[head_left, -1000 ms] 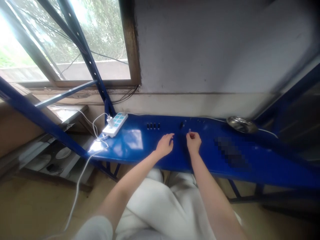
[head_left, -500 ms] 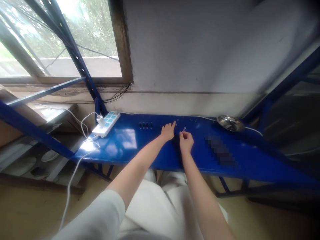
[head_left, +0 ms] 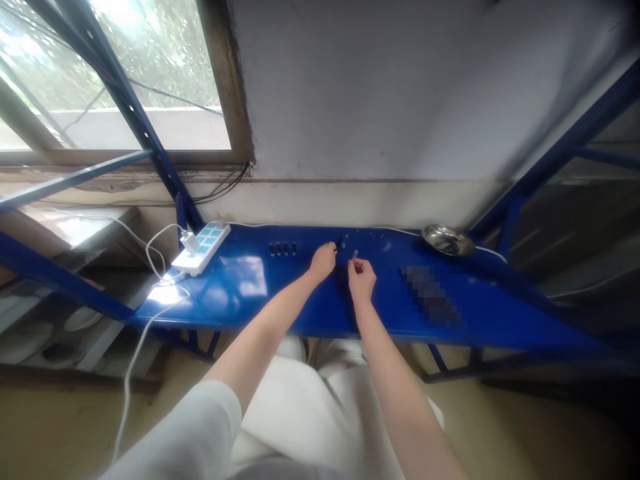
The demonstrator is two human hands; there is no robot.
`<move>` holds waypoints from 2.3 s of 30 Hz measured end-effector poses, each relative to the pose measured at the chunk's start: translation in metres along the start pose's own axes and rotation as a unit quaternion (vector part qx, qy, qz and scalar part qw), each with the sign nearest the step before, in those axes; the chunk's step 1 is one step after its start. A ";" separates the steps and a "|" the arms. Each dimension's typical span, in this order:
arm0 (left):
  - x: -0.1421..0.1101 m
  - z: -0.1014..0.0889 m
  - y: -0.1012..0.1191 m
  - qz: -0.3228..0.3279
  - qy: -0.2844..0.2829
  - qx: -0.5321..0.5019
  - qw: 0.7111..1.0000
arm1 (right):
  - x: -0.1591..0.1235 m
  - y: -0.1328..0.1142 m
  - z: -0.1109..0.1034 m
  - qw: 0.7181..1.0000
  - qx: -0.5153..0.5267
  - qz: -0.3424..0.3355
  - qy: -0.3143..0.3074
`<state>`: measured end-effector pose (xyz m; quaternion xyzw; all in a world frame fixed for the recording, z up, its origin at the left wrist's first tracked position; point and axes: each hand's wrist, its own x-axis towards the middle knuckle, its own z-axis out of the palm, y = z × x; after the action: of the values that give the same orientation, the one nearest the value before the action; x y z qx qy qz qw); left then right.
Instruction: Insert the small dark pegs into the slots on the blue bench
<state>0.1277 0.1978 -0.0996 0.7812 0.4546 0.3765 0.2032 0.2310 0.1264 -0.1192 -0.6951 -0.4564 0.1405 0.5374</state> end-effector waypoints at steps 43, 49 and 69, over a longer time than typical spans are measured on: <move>-0.075 -0.050 -0.006 -0.083 0.060 -0.177 0.979 | -0.004 0.003 0.013 0.950 -0.187 -0.234 -0.090; -0.100 -0.066 -0.019 -0.183 0.152 -0.222 0.946 | 0.003 -0.027 0.032 0.956 -0.146 -0.170 -0.189; -0.100 -0.069 -0.024 -0.230 0.175 -0.293 0.911 | 0.046 -0.056 0.118 0.914 -0.252 -0.091 -0.304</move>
<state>0.0307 0.1219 -0.1120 0.4820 0.5193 0.5660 0.4216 0.1479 0.2355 -0.1018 -0.6865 -0.6796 0.1758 0.1896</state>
